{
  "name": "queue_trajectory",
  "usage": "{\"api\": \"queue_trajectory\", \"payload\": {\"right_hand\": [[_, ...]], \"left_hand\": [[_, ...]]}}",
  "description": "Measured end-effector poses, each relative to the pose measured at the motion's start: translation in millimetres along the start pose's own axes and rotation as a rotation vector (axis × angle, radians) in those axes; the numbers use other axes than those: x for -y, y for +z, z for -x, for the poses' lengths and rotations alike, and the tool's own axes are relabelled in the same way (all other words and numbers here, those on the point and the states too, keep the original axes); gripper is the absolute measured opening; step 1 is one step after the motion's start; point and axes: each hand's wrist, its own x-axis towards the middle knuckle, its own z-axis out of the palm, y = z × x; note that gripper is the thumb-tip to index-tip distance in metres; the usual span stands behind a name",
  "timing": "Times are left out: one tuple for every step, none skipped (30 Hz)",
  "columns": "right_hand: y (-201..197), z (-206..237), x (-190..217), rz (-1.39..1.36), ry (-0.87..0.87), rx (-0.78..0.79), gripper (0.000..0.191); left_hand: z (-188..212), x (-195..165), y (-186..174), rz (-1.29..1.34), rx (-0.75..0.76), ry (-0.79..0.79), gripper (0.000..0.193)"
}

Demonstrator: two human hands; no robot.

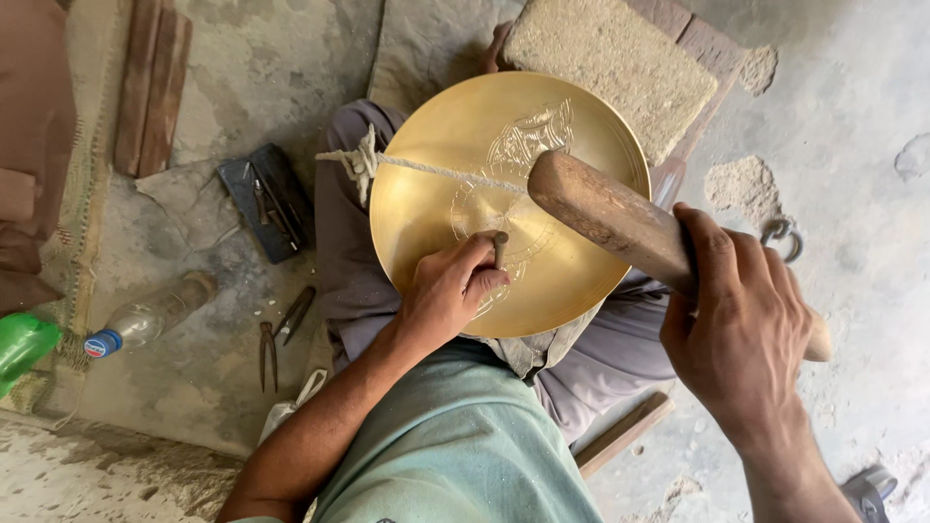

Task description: The person sits on the floor with a brass plate resting on their lap and hammers a punch against the plate's surface using a wooden mallet, working a decorative pattern into the metal. They periodically reposition the punch and rotate the plate to continue hammering different areas.

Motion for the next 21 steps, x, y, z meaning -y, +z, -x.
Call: {"api": "queue_trajectory", "payload": {"right_hand": [[0.4, 0.1, -1.4, 0.050, -0.013, 0.002, 0.058], [0.1, -0.1, -2.0, 0.101, -0.028, 0.003, 0.054], [-0.2, -0.8, -2.1, 0.151, -0.045, 0.002, 0.050], [-1.5, -1.9, -1.6, 0.123, -0.060, -0.015, 0.050], [-3.1, -2.7, -0.8, 0.096, -0.072, -0.031, 0.051], [-5.1, -3.2, 0.7, 0.069, -0.082, -0.050, 0.052], [-6.6, -3.4, 2.5, -0.136, -0.033, -0.040, 0.051], [-7.0, -3.6, 5.3, -0.343, 0.018, -0.028, 0.051], [-7.3, -3.9, 7.1, -0.549, 0.070, -0.014, 0.051], [-6.8, -6.1, 7.6, -0.413, 0.019, -0.002, 0.052], [-5.4, -8.4, 7.6, -0.278, -0.034, 0.007, 0.052], [-3.9, -11.5, 6.9, -0.143, -0.090, 0.016, 0.052], [-2.8, -14.1, 5.3, -0.030, -0.147, -0.029, 0.049], [-3.4, -15.9, 3.5, 0.084, -0.204, -0.073, 0.046], [-3.3, -16.8, 2.7, 0.198, -0.263, -0.115, 0.044], [-3.1, -17.0, 3.1, 0.062, -0.217, -0.104, 0.044], [-3.8, -17.0, 2.9, -0.076, -0.173, -0.093, 0.046], [-4.0, -16.4, 4.1, -0.214, -0.125, -0.080, 0.049], [-5.2, -15.3, 5.0, -0.034, -0.187, -0.087, 0.046], [-6.7, -14.6, 5.6, 0.146, -0.248, -0.093, 0.044], [-7.3, -14.2, 6.3, 0.327, -0.308, -0.096, 0.043]], "left_hand": [[0.8, 0.7, -0.1, 0.001, 0.009, -0.004, 0.032], [1.5, 1.1, -0.4, 0.001, 0.015, -0.009, 0.030], [2.0, 1.6, -0.3, 0.000, 0.019, -0.012, 0.029], [2.7, 1.3, -0.2, -0.015, 0.014, -0.011, 0.029], [3.0, 0.9, 0.3, -0.030, 0.012, -0.009, 0.028], [3.0, 0.6, 0.2, -0.045, 0.010, -0.004, 0.028], [3.2, 0.3, 0.4, -0.045, 0.012, -0.013, 0.028], [3.2, 0.1, 0.1, -0.044, 0.014, -0.023, 0.028], [4.0, -0.4, 0.0, -0.043, 0.017, -0.035, 0.028], [5.3, -1.3, 0.3, -0.069, 0.025, -0.016, 0.027], [6.3, -1.7, 0.8, -0.098, 0.031, 0.005, 0.027], [6.9, -2.0, 0.8, -0.127, 0.036, 0.028, 0.027], [7.6, -2.0, 0.8, -0.118, 0.043, 0.012, 0.026], [7.8, -1.9, 0.6, -0.107, 0.051, -0.004, 0.026], [7.9, -1.7, 0.9, -0.095, 0.058, -0.020, 0.025], [7.5, -1.6, 1.0, -0.097, 0.058, -0.011, 0.027], [7.3, -1.7, 1.1, -0.101, 0.055, -0.002, 0.028], [7.3, -2.0, 0.6, -0.105, 0.054, 0.007, 0.029], [7.1, -2.2, 0.2, -0.116, 0.063, 0.004, 0.028], [6.9, -2.7, -0.2, -0.127, 0.072, 0.001, 0.026], [7.0, -3.3, -0.4, -0.135, 0.082, -0.002, 0.025]]}}
